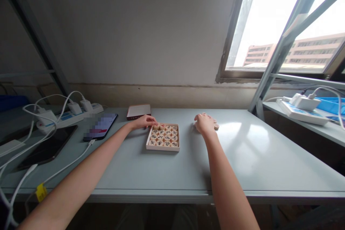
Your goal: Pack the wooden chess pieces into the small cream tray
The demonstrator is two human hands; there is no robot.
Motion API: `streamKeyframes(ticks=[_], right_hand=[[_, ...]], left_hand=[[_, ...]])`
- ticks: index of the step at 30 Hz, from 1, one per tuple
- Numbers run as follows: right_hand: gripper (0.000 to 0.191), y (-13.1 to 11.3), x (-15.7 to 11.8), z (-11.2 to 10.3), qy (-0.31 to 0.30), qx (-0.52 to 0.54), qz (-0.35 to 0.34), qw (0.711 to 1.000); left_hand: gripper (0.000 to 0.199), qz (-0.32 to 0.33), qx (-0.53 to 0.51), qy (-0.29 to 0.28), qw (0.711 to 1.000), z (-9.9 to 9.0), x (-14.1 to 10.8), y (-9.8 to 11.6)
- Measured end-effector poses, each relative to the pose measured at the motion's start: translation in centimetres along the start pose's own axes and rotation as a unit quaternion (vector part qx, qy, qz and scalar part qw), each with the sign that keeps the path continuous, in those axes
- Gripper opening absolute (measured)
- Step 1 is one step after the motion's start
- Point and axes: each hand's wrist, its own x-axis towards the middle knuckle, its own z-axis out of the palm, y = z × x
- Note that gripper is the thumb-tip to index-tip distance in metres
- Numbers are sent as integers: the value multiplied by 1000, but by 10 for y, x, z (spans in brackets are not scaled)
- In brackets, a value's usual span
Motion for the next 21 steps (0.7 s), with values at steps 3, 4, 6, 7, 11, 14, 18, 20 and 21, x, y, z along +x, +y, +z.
streamKeyframes(ticks=[3,4,6,7,11,14,18,20,21], right_hand=[[22,-9,-2,-5,14,73,-46,996],[23,-13,-3,-6,20,128,-83,988],[23,-25,-7,-8,30,242,-178,953],[21,-31,-9,-9,32,277,-221,935],[15,-51,-14,-3,43,241,-287,926],[16,-56,-13,3,43,223,-295,928],[19,-57,-10,7,24,271,-305,913],[19,-54,-9,5,23,272,-305,913],[19,-50,-9,3,28,264,-300,916]], left_hand=[[43,-4,-9,-21,1000,-4,-3,2],[44,-5,-13,-30,999,-5,-4,2],[46,-1,-18,-47,999,-7,-4,2],[46,1,-18,-53,998,-7,-4,1],[46,11,-11,-61,998,-7,-1,-1],[44,17,-8,-59,998,-6,0,-2],[44,14,-2,-56,998,-6,-1,-1],[44,17,-5,-58,998,-6,-1,-1],[44,18,-6,-59,998,-6,-1,-1]])
